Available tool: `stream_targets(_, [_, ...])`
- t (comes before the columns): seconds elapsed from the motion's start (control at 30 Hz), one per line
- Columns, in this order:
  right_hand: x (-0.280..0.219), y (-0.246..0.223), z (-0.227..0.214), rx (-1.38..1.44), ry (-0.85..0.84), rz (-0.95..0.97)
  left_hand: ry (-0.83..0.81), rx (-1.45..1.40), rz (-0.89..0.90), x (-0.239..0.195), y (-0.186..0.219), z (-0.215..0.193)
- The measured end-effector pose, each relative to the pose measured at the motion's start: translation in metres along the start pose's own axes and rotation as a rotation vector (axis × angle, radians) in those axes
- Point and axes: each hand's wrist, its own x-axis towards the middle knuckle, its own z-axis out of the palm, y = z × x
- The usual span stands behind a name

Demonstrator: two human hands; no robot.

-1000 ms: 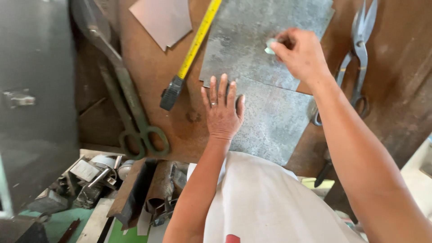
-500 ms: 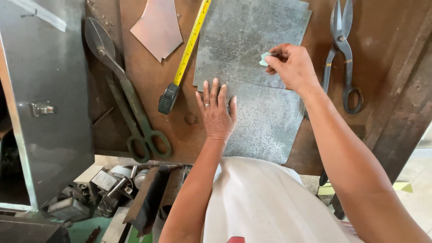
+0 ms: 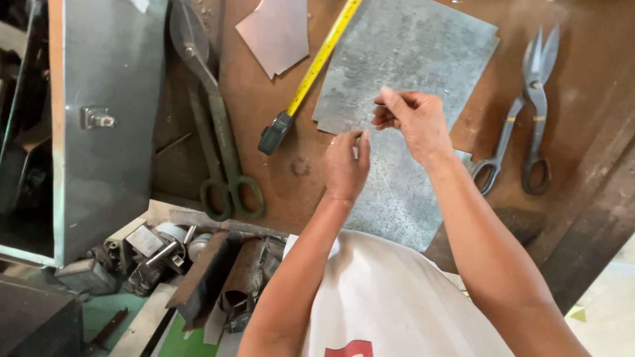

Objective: The recorder is measuring, marking with chalk, and cutting small galvanized metal sheets using tin snips at a workbench.

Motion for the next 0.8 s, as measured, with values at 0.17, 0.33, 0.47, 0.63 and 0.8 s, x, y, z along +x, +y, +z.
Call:
stream_targets(0.17, [0.025, 0.002, 0.044, -0.018, -0.012, 0.005, 0.02, 0.21, 0.289, 0.003, -0.022, -0.001])
stream_targets(0.33, [0.043, 0.005, 0.064, 0.049, 0.009, 0.064, 0.028, 0.378, 0.413, 0.002, -0.035, 0.004])
stream_targets(0.47, [0.051, -0.006, 0.076, 0.04, -0.031, 0.047, 0.037, 0.349, 0.399, 0.003, -0.038, 0.004])
stream_targets(0.63, [0.059, -0.008, 0.087, -0.003, 0.112, 0.121, 0.04, 0.373, 0.406, 0.003, -0.041, 0.003])
stream_targets(0.8, [0.066, 0.001, 0.082, 0.014, 0.053, 0.006, 0.032, 0.358, 0.407, 0.005, -0.043, 0.004])
